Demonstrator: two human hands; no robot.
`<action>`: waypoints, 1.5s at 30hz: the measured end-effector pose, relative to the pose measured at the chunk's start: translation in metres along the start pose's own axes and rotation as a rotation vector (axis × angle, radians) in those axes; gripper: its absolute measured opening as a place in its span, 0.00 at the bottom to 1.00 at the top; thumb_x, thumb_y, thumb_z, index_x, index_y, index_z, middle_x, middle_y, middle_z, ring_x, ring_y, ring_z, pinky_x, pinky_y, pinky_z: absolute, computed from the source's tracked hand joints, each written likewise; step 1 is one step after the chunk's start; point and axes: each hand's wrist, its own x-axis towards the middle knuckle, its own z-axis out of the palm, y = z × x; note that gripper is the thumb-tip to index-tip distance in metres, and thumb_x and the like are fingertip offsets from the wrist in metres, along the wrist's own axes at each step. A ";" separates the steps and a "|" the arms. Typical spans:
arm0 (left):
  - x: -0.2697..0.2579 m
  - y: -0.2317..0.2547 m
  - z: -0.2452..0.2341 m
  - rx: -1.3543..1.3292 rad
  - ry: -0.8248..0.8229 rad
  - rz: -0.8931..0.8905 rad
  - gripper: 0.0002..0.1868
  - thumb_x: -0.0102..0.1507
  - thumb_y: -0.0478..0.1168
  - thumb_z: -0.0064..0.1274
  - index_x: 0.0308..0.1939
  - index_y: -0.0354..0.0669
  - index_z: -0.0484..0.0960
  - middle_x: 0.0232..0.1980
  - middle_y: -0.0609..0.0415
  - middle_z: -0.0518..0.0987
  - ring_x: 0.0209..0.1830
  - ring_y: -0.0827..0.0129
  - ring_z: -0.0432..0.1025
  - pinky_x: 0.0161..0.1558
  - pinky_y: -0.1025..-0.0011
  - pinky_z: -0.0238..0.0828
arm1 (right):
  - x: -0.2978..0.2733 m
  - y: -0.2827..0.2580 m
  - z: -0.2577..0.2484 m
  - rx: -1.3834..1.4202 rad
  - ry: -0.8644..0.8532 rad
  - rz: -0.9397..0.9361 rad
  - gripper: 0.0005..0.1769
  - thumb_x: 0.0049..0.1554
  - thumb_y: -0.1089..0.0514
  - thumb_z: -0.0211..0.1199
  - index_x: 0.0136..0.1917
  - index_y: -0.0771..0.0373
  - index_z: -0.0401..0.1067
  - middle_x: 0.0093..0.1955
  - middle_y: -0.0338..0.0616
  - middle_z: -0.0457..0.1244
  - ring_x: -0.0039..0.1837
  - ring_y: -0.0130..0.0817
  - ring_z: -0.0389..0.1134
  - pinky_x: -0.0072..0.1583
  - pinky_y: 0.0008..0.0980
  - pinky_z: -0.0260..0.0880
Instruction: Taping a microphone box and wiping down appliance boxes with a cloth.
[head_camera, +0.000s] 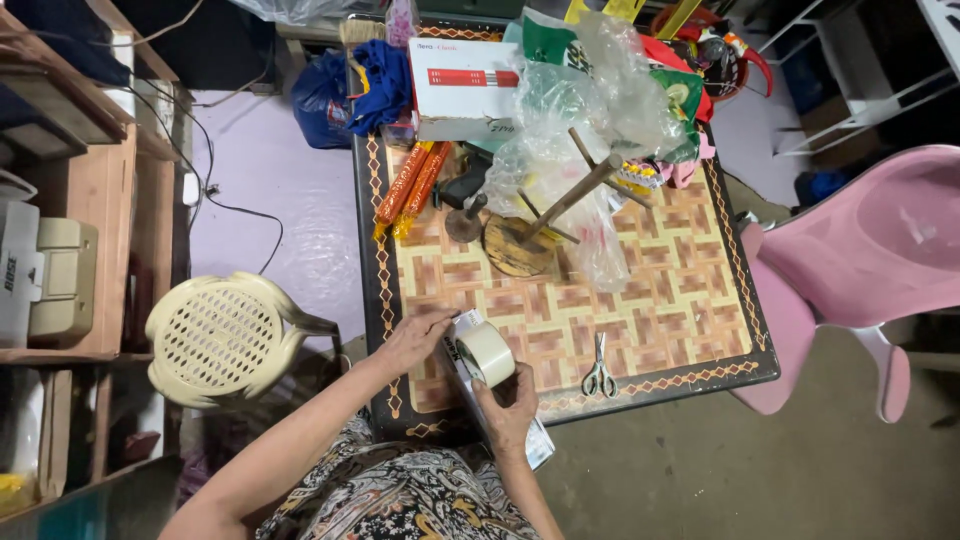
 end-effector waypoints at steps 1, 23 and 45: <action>0.000 -0.003 0.001 0.003 0.001 0.001 0.24 0.71 0.51 0.38 0.70 0.57 0.74 0.67 0.44 0.75 0.59 0.54 0.76 0.65 0.66 0.69 | 0.000 -0.005 0.001 0.003 0.000 -0.002 0.20 0.50 0.67 0.72 0.52 0.66 0.66 0.46 0.39 0.66 0.49 0.25 0.66 0.54 0.27 0.68; -0.032 0.047 0.015 0.232 0.313 0.308 0.28 0.55 0.32 0.62 0.60 0.47 0.78 0.58 0.53 0.80 0.59 0.57 0.75 0.68 0.55 0.64 | 0.018 -0.087 0.011 -0.506 -0.001 -0.032 0.30 0.44 0.50 0.79 0.55 0.67 0.74 0.43 0.44 0.70 0.42 0.29 0.68 0.47 0.31 0.72; -0.034 0.059 0.035 -0.417 0.338 0.236 0.53 0.48 0.27 0.63 0.76 0.43 0.55 0.68 0.47 0.71 0.70 0.59 0.65 0.70 0.65 0.60 | 0.097 -0.132 0.039 -0.676 -0.152 0.132 0.47 0.43 0.33 0.75 0.63 0.65 0.65 0.44 0.59 0.71 0.48 0.52 0.75 0.48 0.45 0.75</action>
